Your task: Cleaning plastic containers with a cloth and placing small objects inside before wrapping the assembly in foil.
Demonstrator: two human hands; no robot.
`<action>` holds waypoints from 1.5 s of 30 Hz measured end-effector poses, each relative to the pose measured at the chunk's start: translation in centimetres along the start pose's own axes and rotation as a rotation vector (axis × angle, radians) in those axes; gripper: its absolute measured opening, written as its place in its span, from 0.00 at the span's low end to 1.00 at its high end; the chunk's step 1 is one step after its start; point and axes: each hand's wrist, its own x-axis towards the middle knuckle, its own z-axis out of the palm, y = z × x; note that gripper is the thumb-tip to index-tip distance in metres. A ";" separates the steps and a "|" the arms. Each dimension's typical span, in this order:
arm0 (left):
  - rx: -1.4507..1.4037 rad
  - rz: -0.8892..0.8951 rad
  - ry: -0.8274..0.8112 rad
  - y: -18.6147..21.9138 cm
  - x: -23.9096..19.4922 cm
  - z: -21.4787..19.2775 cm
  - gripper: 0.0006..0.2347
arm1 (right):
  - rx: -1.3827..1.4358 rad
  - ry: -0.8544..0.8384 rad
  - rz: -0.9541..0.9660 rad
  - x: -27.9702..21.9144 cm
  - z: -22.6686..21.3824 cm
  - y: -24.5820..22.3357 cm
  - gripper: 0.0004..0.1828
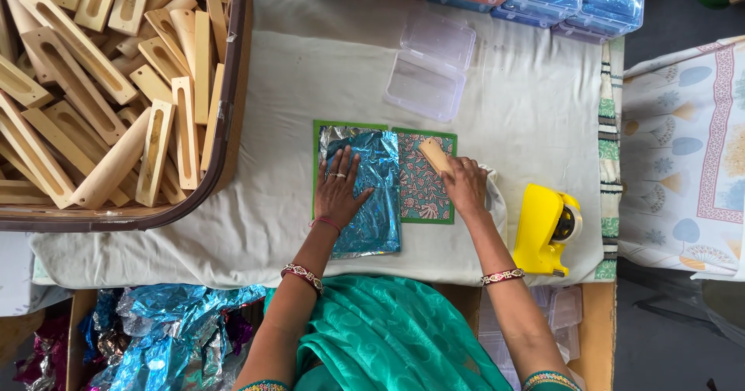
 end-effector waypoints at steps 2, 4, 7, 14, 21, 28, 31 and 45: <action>0.003 -0.002 -0.004 0.0 0.0 -0.1 0.37 | 0.009 0.000 0.007 0.0 0.1 -0.1 0.26; 0.005 -0.003 -0.007 0.0 -0.1 0.0 0.37 | 0.017 0.001 0.014 -0.1 -0.2 -0.3 0.26; 0.011 0.003 0.011 0.0 0.0 0.0 0.37 | 0.073 0.015 0.003 -0.2 -0.6 -0.7 0.27; -0.019 -0.002 0.019 0.0 -0.2 -0.3 0.37 | 0.156 0.027 0.036 -0.4 0.1 -0.9 0.29; -0.043 -0.001 0.028 -0.1 0.0 0.1 0.37 | 0.118 0.053 -0.001 -0.5 0.2 -1.3 0.27; -0.008 -0.001 -0.017 0.1 -0.2 -1.0 0.37 | 0.348 0.020 -0.401 0.7 -3.0 -10.6 0.26; -0.046 0.024 0.079 0.0 -0.1 -0.6 0.38 | 0.340 -0.027 -0.611 3.4 -2.1 -13.9 0.27; -0.497 -0.006 0.496 -3.8 -2.1 1.5 0.20 | 0.409 -0.186 -0.573 7.3 1.4 -13.6 0.27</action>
